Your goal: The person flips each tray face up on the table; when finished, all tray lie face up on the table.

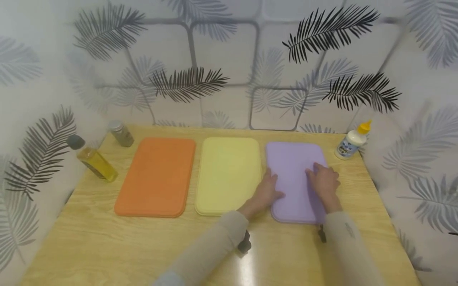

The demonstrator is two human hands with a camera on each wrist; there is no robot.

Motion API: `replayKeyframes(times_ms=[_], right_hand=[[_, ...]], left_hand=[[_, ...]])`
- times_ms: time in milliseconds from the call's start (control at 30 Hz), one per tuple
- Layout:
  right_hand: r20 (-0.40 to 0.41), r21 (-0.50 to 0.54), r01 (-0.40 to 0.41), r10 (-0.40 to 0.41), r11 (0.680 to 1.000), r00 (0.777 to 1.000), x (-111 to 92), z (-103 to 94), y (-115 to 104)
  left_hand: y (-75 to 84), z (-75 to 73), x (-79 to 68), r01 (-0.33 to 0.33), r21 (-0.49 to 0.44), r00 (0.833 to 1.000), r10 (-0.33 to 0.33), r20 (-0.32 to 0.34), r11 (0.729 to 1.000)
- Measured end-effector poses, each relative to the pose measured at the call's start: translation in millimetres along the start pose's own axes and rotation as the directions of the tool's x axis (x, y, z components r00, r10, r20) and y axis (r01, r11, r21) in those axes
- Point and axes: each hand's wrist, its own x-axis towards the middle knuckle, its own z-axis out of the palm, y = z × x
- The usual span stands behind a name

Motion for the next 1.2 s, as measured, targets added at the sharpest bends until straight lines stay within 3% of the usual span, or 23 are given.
replayKeyframes(times_ms=[133,333,567,867,1200], right_hand=[[0.022,0.025,-0.017,0.017,1.000,1.000,2.2,-7.3,-0.3],[0.061,0.159,-0.042,0.032,0.986,0.998,6.0,-22.5,8.2],[0.043,0.250,-0.082,0.073,0.965,0.996,5.1,-43.1,19.4],[0.107,0.344,-0.044,0.008,0.938,0.994,17.5,-76.6,29.6],[0.231,0.451,-0.015,-0.100,0.892,0.968,28.3,-105.4,29.6]], left_hand=[[1.0,3.2,0.8,0.001,0.026,1.000,-0.002,0.017,1.000],[0.3,2.8,3.4,-0.017,0.088,1.000,0.017,0.003,0.996],[-0.2,1.6,5.8,-0.034,0.120,0.999,0.033,0.008,0.992],[0.4,-2.1,13.7,-0.056,0.150,0.998,0.055,0.011,0.987],[-3.2,-9.7,21.2,-0.094,0.128,0.995,0.088,0.052,0.987]])
